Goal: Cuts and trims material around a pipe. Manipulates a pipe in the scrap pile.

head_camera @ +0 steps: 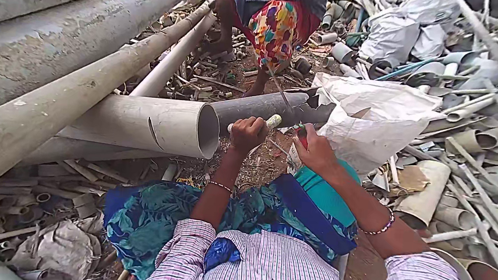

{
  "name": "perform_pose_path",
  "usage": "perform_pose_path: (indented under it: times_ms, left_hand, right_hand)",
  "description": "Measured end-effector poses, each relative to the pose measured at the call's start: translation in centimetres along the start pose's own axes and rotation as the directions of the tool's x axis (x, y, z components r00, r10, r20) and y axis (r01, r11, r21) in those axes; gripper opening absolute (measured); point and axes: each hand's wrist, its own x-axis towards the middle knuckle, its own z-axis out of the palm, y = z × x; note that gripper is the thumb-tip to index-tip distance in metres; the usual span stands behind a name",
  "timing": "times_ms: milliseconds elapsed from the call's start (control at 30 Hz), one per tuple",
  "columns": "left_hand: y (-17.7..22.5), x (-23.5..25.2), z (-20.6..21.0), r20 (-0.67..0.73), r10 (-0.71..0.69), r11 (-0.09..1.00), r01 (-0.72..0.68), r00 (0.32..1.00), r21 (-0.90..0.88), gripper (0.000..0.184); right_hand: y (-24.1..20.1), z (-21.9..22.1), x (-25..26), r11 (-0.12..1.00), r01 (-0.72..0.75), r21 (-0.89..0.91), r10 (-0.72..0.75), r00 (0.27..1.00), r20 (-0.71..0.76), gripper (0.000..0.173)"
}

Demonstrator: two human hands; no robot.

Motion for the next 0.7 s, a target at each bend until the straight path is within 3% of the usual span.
perform_pose_path:
  times_ms: [100,167,300,367,467,533,567,633,667,700]
  left_hand:
    - [0.5,-1.0,-1.1,0.076,0.023,0.999,-0.025,0.997,0.02,0.029]
    - [0.9,0.2,-1.8,0.035,0.05,0.999,-0.051,0.998,0.018,0.028]
    - [1.0,1.9,-2.8,0.144,-0.054,0.996,0.044,0.988,0.078,0.024]
    - [0.7,1.5,-2.6,0.171,-0.117,0.992,0.107,0.978,0.062,0.024]
    - [0.6,2.5,-2.8,0.22,-0.19,0.982,0.184,0.957,0.046,0.026]
    - [0.1,2.7,-1.9,0.14,-0.183,0.983,0.18,0.973,0.032,0.027]
    - [0.0,2.6,-1.6,0.12,-0.174,0.985,0.172,0.977,0.027,0.026]
    - [0.2,2.5,-2.3,0.191,-0.173,0.985,0.173,0.966,0.016,0.023]
    - [0.4,2.4,-3.0,0.256,-0.178,0.983,0.182,0.95,0.009,0.022]
    - [0.1,2.4,-3.0,0.261,-0.165,0.986,0.168,0.951,0.011,0.022]
  right_hand:
    - [-1.7,-0.4,-1.4,0.965,0.263,0.016,-0.232,0.875,-0.424,0.034]
    - [-1.2,0.2,-1.4,0.949,0.314,0.022,-0.265,0.836,-0.48,0.032]
    - [-0.3,0.9,-0.7,0.975,0.104,0.194,-0.057,0.97,-0.236,0.039]
    - [-0.2,0.9,-0.2,0.962,0.049,0.269,-0.016,0.992,-0.125,0.039]
    - [-0.7,1.1,0.3,0.934,0.265,0.239,-0.199,0.943,-0.269,0.047]
    - [-0.7,1.7,0.8,0.917,0.369,0.153,-0.291,0.88,-0.376,0.052]
    - [-0.2,2.2,1.0,0.941,0.319,0.114,-0.268,0.907,-0.324,0.051]
    - [0.6,1.8,1.8,0.997,0.017,0.073,-0.022,0.998,0.058,0.047]
    - [0.5,1.3,2.2,0.997,-0.067,0.027,0.062,0.986,0.156,0.047]
    - [0.0,0.2,2.4,0.997,-0.071,0.006,0.069,0.987,0.147,0.047]
